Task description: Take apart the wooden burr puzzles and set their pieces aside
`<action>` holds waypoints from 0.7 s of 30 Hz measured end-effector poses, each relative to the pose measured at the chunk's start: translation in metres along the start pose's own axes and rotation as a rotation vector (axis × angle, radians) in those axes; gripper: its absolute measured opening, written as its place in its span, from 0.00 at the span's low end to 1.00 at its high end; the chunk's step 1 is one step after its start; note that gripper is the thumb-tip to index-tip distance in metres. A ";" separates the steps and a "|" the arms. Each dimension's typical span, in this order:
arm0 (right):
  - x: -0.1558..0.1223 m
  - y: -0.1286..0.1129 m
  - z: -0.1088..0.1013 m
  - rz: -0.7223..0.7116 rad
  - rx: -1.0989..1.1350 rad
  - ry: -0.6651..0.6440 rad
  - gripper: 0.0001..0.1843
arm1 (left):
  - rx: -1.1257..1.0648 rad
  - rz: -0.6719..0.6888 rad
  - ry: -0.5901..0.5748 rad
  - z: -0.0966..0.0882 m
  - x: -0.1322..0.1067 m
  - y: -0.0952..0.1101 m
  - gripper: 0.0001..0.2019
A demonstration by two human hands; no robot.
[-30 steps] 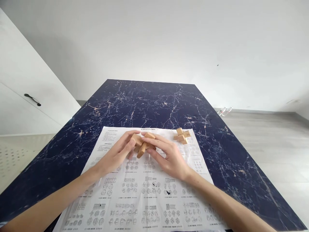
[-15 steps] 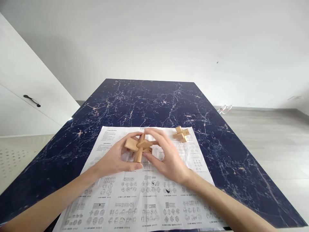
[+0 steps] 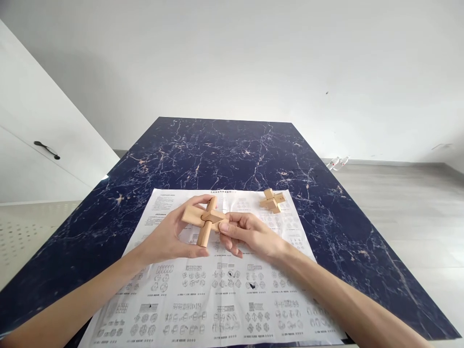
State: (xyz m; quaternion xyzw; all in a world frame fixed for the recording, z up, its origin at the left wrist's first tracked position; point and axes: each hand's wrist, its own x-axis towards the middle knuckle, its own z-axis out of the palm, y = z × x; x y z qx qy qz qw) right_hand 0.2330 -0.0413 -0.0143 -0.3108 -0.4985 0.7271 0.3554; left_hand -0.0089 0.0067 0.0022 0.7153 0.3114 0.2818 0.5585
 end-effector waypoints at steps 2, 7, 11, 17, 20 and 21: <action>0.001 0.004 0.001 0.010 0.078 0.024 0.20 | -0.005 -0.004 -0.013 -0.001 0.000 -0.001 0.49; 0.004 0.011 0.003 -0.002 0.098 0.123 0.20 | -0.001 0.009 0.007 -0.002 0.002 -0.003 0.47; 0.002 0.002 0.004 0.000 0.077 0.073 0.20 | 0.011 0.048 0.054 0.001 0.002 0.001 0.47; 0.000 0.003 0.006 -0.002 0.064 0.080 0.20 | 0.038 0.047 0.022 -0.001 0.001 0.004 0.46; 0.002 0.010 0.006 -0.018 0.087 0.121 0.19 | 0.060 0.057 0.020 -0.001 0.000 0.005 0.46; 0.002 0.010 0.006 -0.019 0.080 0.119 0.19 | 0.067 0.065 0.022 -0.001 -0.001 0.005 0.46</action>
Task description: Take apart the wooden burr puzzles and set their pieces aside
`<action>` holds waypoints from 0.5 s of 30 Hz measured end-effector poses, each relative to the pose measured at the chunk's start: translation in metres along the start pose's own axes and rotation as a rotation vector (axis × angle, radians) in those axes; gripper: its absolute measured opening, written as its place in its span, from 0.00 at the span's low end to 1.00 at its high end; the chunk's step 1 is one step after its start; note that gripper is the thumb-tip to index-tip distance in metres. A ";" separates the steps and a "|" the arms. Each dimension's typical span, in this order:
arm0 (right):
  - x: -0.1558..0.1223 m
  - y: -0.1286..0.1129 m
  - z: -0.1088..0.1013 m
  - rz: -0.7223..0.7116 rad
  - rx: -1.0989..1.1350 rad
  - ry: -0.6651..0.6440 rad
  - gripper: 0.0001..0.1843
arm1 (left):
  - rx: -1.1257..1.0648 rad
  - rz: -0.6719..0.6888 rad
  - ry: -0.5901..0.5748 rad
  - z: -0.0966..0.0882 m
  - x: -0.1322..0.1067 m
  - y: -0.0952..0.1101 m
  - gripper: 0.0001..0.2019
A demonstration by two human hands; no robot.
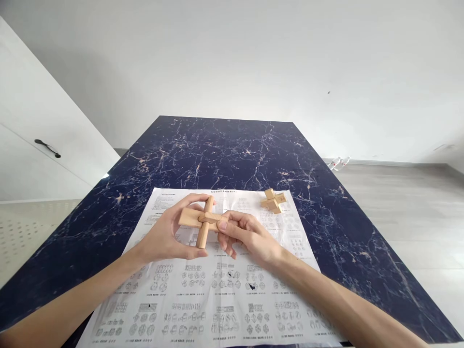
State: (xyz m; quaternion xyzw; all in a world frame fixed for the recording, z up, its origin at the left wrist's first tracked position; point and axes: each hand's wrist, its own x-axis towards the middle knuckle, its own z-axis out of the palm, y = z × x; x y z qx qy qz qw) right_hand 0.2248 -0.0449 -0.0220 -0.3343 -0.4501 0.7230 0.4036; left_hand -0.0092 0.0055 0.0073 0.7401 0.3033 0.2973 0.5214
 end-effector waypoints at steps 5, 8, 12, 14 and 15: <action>-0.003 -0.009 -0.002 -0.044 -0.233 -0.095 0.18 | 0.061 0.033 0.027 0.003 -0.002 0.002 0.44; -0.006 -0.011 -0.004 -0.305 -0.636 0.056 0.17 | 0.121 0.069 0.079 0.005 -0.001 0.001 0.42; -0.005 -0.008 -0.010 -0.691 -1.096 0.229 0.16 | 0.229 0.141 0.073 0.008 -0.001 0.000 0.41; -0.003 -0.007 -0.013 -0.767 -1.228 0.211 0.06 | 0.253 0.128 0.045 0.008 -0.001 0.000 0.40; -0.002 -0.008 -0.013 -0.780 -1.276 0.186 0.06 | 0.258 0.115 0.032 0.008 -0.001 -0.001 0.40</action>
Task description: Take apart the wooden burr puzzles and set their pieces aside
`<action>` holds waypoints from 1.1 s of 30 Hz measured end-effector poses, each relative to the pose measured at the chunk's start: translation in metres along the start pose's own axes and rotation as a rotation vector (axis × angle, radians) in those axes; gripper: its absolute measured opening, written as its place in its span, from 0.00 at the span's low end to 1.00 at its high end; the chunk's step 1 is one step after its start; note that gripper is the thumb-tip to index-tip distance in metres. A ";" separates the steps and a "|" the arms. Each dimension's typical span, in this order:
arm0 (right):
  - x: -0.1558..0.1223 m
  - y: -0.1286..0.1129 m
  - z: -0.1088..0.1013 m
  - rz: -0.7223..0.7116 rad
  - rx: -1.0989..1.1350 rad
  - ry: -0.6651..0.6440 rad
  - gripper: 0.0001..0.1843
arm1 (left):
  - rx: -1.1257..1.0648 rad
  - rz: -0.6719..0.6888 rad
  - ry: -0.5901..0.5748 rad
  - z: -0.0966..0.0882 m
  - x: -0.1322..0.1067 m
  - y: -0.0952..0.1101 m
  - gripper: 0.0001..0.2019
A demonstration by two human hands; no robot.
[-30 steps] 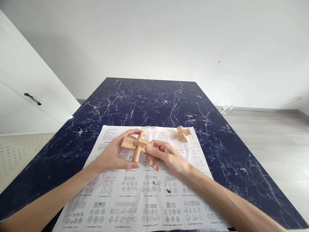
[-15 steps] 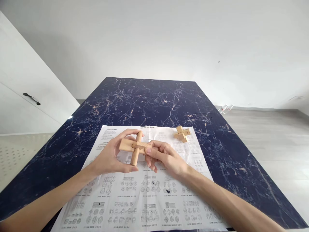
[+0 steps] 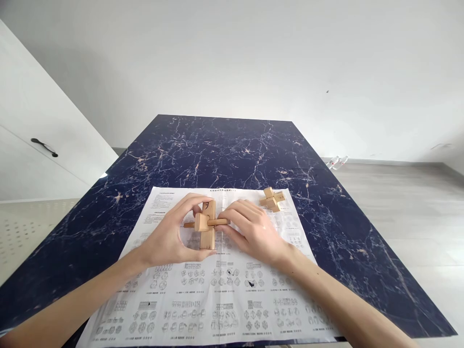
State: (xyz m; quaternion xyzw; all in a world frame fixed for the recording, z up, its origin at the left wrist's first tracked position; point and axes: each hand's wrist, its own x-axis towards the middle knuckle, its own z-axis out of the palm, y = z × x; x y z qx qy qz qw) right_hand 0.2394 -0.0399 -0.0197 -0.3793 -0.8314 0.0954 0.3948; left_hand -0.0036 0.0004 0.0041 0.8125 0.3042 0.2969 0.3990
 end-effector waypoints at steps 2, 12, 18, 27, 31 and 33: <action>0.001 0.000 0.000 -0.028 -0.041 -0.038 0.09 | 0.007 -0.016 -0.033 0.000 0.000 -0.001 0.40; -0.003 -0.005 0.006 0.196 0.009 -0.070 0.13 | 0.004 -0.041 -0.074 -0.002 0.002 -0.009 0.39; -0.005 0.004 0.002 0.108 -0.012 -0.204 0.15 | 0.072 -0.008 -0.086 -0.005 0.003 -0.011 0.39; -0.008 -0.003 0.011 0.215 0.031 -0.134 0.14 | 0.121 0.052 -0.074 -0.005 -0.001 -0.016 0.39; -0.006 0.000 0.006 0.124 0.112 -0.210 0.15 | 0.145 0.076 -0.105 -0.006 0.000 -0.016 0.40; -0.005 0.002 0.003 0.087 0.134 -0.217 0.14 | 0.149 0.091 -0.116 -0.008 0.002 -0.015 0.40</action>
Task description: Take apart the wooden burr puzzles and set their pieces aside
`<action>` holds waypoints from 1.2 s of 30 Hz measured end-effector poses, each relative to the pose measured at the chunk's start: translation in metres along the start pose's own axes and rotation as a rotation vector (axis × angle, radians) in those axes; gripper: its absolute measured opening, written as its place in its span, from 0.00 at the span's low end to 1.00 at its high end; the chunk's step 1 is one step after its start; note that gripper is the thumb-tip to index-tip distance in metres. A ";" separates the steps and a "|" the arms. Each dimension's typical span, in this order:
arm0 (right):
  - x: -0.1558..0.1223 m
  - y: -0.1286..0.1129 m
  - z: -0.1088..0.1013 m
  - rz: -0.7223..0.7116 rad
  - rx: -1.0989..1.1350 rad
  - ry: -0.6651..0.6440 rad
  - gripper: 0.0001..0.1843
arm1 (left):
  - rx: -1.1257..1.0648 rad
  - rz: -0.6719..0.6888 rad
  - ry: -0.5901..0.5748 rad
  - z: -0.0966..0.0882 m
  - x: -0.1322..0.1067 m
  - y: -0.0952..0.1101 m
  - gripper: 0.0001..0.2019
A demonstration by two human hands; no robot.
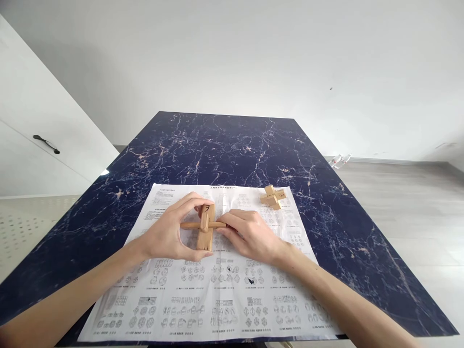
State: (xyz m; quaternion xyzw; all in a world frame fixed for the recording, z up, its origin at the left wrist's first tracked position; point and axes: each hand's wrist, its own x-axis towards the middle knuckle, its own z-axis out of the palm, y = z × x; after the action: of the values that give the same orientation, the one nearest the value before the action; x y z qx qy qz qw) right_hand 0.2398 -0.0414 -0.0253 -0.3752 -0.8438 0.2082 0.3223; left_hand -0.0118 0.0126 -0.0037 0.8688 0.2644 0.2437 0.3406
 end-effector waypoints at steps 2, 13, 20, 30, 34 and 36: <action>0.000 0.000 -0.001 -0.034 0.005 0.001 0.15 | 0.011 0.022 0.012 -0.003 0.002 0.000 0.40; -0.001 0.000 -0.003 -0.042 0.012 -0.027 0.15 | 0.057 0.045 0.045 -0.003 0.000 -0.007 0.40; 0.000 -0.005 -0.004 0.181 0.205 0.016 0.24 | 0.128 0.100 0.126 -0.001 -0.001 -0.005 0.40; 0.003 -0.021 0.004 0.380 0.678 0.016 0.44 | 0.490 0.372 0.308 0.009 -0.005 0.001 0.41; 0.004 -0.006 -0.003 0.447 0.636 0.159 0.36 | 0.481 0.259 0.369 -0.001 -0.002 -0.004 0.42; 0.004 0.001 -0.005 0.464 0.516 0.237 0.34 | 0.433 0.182 0.440 -0.006 0.000 -0.006 0.42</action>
State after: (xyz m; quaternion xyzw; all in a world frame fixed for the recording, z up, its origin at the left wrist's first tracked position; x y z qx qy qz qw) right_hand 0.2415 -0.0376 -0.0210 -0.4845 -0.6129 0.4367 0.4460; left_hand -0.0169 0.0188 -0.0040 0.8676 0.2985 0.3932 0.0595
